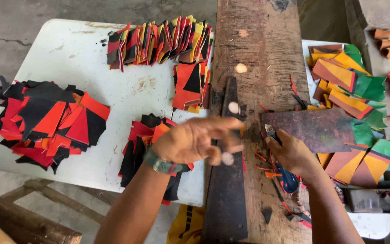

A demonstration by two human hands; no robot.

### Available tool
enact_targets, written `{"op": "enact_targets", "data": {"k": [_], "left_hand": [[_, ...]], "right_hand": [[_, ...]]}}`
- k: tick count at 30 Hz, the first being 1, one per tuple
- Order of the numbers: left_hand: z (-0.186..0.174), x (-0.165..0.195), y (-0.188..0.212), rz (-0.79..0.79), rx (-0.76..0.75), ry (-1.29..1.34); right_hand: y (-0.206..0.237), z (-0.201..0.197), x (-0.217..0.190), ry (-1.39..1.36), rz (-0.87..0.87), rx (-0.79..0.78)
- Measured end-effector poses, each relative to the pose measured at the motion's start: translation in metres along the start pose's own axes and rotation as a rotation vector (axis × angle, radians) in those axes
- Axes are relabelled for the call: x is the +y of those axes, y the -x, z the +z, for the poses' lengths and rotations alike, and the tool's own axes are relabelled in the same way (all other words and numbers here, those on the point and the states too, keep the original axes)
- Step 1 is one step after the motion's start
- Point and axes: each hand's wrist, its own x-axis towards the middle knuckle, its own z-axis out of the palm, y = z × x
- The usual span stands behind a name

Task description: The person uses a utility knife to cut small pieces of colored material on a wooden board. They repeatedly position the material, cut along its edges, and place the cut pieces into a cardboard box. The process is repeated with multiple pieces of material.

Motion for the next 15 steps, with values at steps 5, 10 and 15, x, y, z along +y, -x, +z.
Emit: {"op": "enact_targets", "data": {"k": [5, 10, 15], "left_hand": [[-0.025, -0.017, 0.002, 0.269, -0.366, 0.896], [0.019, -0.021, -0.035, -0.050, 0.386, 0.185], [0.067, -0.010, -0.066, 0.090, 0.418, -0.110]], "right_hand": [[0.002, 0.000, -0.003, 0.014, -0.060, 0.013], [0.001, 0.006, -0.016, 0.005, -0.060, -0.002], [-0.007, 0.013, -0.046, 0.081, 0.020, -0.051]]}}
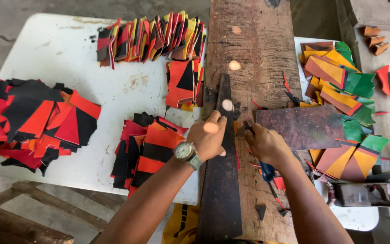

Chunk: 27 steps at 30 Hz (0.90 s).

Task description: The person uses a utility knife to cut small pieces of colored material on a wooden board. They repeatedly position the material, cut along its edges, and place the cut pieces into a cardboard box. The process is repeated with multiple pieces of material.

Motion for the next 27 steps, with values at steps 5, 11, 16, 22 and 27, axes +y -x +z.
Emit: {"op": "enact_targets", "data": {"k": [5, 11, 16, 22, 27], "left_hand": [[0.005, 0.007, -0.013, -0.052, -0.154, -0.014], [0.007, 0.007, -0.014, -0.077, -0.229, 0.009], [0.022, 0.000, -0.016, -0.079, -0.264, 0.042], [0.057, 0.001, -0.031, 0.008, -0.334, -0.120], [0.067, -0.009, -0.043, 0.037, -0.205, -0.026]], "right_hand": [[-0.021, 0.002, -0.017, 0.110, 0.043, -0.030], [-0.038, 0.009, -0.024, 0.264, 0.096, -0.094], [-0.051, 0.025, -0.008, 0.338, 0.100, -0.219], [-0.069, 0.053, 0.041, 0.453, -0.430, -0.161], [-0.081, 0.068, 0.063, 0.414, -0.137, -0.151]]}}
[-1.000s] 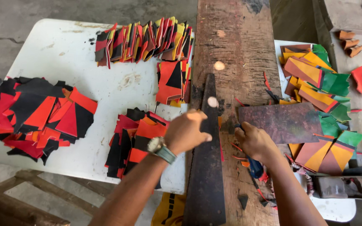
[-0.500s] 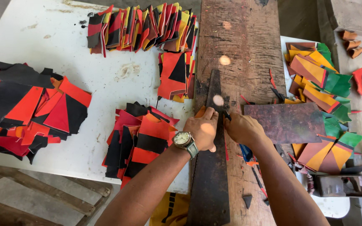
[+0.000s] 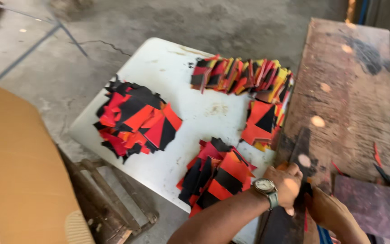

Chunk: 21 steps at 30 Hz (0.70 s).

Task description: The person uses a utility knife to cut small pieces of colored material on a wooden board. They repeatedly position the material, cut along its edges, and place the cut pieces into a cardboard box. The process is repeated with multiple pieces of material.

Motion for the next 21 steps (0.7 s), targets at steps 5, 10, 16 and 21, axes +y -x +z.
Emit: {"op": "enact_targets", "data": {"k": [5, 10, 16, 21], "left_hand": [[-0.003, -0.007, -0.006, -0.105, -0.020, 0.020], [-0.003, 0.000, -0.003, -0.046, -0.015, -0.090], [-0.028, 0.002, 0.027, -0.068, 0.087, 0.116], [-0.044, 0.008, 0.033, -0.117, -0.020, 0.123]], "right_hand": [[-0.015, -0.004, -0.007, 0.017, -0.029, 0.037], [-0.009, -0.006, -0.010, -0.036, -0.054, 0.040], [0.033, -0.026, -0.031, -0.071, 0.034, 0.019], [0.060, -0.040, -0.049, -0.055, 0.097, -0.085]]}}
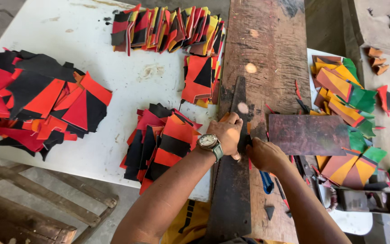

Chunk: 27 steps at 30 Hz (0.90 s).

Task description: The person uses a utility knife to cut small pieces of colored material on a wooden board. They repeatedly position the material, cut along its edges, and place the cut pieces into a cardboard box. The process is repeated with multiple pieces of material.

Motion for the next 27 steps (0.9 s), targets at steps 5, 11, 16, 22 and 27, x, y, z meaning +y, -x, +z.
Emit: {"op": "enact_targets", "data": {"k": [5, 11, 16, 22, 27], "left_hand": [[0.003, -0.001, 0.001, 0.029, 0.059, -0.015], [0.002, -0.001, -0.003, -0.001, -0.006, -0.031], [0.000, -0.003, -0.003, -0.010, -0.034, -0.063], [0.002, -0.006, -0.003, 0.012, -0.059, -0.065], [0.004, -0.005, 0.000, 0.018, 0.001, -0.027]], "right_hand": [[0.015, 0.007, -0.001, -0.012, 0.051, -0.028], [0.046, 0.017, -0.006, 0.063, 0.010, -0.069], [0.095, 0.031, -0.023, 0.027, 0.176, -0.149], [0.120, 0.015, -0.002, -0.154, 0.073, -0.005], [0.039, -0.019, 0.006, -0.205, 0.097, 0.146]]}}
